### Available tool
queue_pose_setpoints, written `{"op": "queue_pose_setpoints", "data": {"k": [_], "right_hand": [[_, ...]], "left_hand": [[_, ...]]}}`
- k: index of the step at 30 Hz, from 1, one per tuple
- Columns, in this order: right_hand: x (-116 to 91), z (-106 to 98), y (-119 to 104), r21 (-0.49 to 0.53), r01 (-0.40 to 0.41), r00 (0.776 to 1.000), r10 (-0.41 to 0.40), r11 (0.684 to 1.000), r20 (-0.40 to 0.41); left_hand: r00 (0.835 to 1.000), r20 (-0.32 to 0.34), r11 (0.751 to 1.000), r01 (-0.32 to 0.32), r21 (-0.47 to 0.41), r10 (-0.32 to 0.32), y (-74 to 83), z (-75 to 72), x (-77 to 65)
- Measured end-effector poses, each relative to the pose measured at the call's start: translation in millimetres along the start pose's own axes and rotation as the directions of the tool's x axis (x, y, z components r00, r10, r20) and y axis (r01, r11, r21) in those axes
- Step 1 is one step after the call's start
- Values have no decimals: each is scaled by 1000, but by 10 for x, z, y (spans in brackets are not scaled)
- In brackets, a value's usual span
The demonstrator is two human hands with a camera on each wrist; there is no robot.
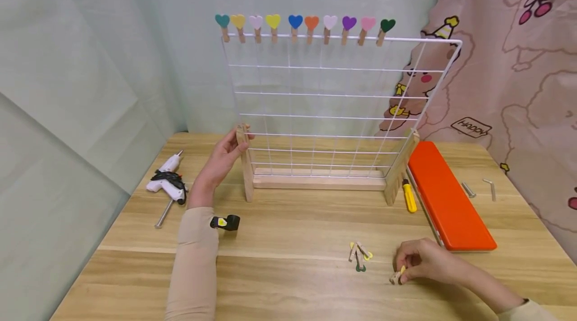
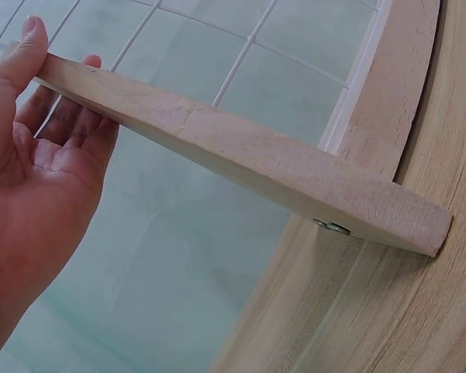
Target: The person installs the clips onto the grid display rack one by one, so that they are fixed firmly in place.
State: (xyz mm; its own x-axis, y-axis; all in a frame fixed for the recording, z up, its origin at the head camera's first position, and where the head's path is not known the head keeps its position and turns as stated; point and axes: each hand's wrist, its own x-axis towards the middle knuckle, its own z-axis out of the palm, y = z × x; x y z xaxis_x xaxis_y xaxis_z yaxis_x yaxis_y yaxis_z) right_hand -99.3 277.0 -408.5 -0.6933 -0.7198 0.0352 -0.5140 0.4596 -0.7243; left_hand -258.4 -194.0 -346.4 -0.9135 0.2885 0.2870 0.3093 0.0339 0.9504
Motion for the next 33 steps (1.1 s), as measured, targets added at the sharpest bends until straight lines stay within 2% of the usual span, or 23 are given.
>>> {"op": "queue_pose_setpoints", "data": {"k": [7,11,15,20,23,25,27,28,30,33], "right_hand": [[30,4,33,56,123,992,-121,991,-43],[91,-87,-46,86,74,996,-69,994,-62],[251,-340,-231,6,38,989,-37,999,-143],[563,-831,-554,-109,98,955,-125,989,-270],[773,-1131,-817,-180,147,917,-203,972,-343],[889,-1294,-1047,-212,133,885,-212,968,-413],[1000,-1441,-1302,-190,110,847,-192,975,-495],[1042,-1507,-1419,-139,108,826,-167,984,-538],[1145,-1626,-1626,-31,157,768,-142,987,-624],[1299,-1782,-1804,49,334,663,-198,941,-722]], "left_hand": [[1000,-5,1000,1,3,-1,2,-6,1],[1000,-10,1000,10,13,-10,2,-10,2],[1000,-12,1000,17,16,-16,4,-18,-2],[1000,-9,999,22,30,-21,26,-18,-19],[1000,-7,1000,20,14,-20,-8,-28,-14],[1000,-2,1000,22,11,-22,-11,-28,-17],[1000,-2,1000,25,16,-25,-12,-33,-20],[1000,-3,999,28,19,-28,-17,-29,-19],[1000,-6,999,28,24,-28,-25,-22,-16],[999,-8,999,32,31,-31,-31,-8,-7]]}}
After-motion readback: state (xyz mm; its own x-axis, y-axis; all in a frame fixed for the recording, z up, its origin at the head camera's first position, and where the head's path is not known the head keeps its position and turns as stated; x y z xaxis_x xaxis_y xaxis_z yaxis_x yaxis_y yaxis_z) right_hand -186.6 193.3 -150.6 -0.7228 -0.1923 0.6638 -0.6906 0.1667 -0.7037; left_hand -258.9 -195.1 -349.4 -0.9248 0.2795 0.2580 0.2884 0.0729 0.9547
